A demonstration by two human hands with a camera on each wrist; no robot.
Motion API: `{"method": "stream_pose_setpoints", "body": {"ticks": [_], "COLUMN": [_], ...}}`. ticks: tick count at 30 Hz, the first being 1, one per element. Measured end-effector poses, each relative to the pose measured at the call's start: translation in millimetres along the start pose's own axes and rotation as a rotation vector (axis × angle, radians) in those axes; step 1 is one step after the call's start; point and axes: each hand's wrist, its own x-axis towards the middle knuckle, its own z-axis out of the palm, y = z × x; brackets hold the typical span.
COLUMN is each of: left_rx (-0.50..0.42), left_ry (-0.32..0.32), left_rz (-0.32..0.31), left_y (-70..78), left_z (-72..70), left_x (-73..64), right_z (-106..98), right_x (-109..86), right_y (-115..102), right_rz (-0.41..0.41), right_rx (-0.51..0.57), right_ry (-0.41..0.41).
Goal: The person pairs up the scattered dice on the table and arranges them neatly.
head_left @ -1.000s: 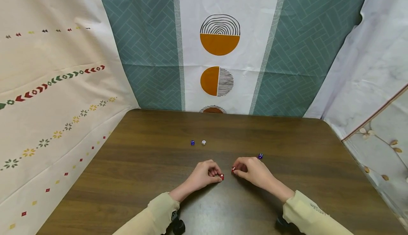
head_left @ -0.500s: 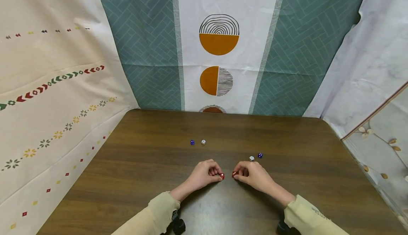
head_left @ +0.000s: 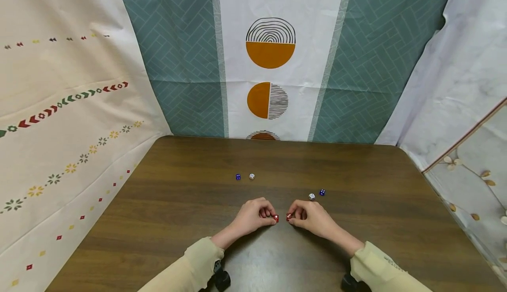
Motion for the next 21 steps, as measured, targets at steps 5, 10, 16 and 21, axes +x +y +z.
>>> {"method": "stream_pose_setpoints", "body": {"ticks": [5,10,16,21], "left_rx": [0.010,0.028,0.045,0.060], "left_ry": [-0.002,-0.003,-0.009,-0.008], "left_rz": [-0.004,0.000,0.005,0.009], "left_y": [0.8,0.7,0.3,-1.0], "left_z": [-0.3,0.0,-0.8,-0.9], "left_x": [0.8,2.2,3.4,4.9], "right_z": [1.8,4.1,6.5,8.1], "right_x": [1.0,2.8,5.5,6.3], "right_y": [-2.3,-4.8,-8.1,-10.0], "right_rz": [-0.001,0.000,-0.006,-0.011], "right_rx": [0.006,0.015,0.034,0.030], "right_ry": [-0.014,-0.030,-0.033,-0.024]}}
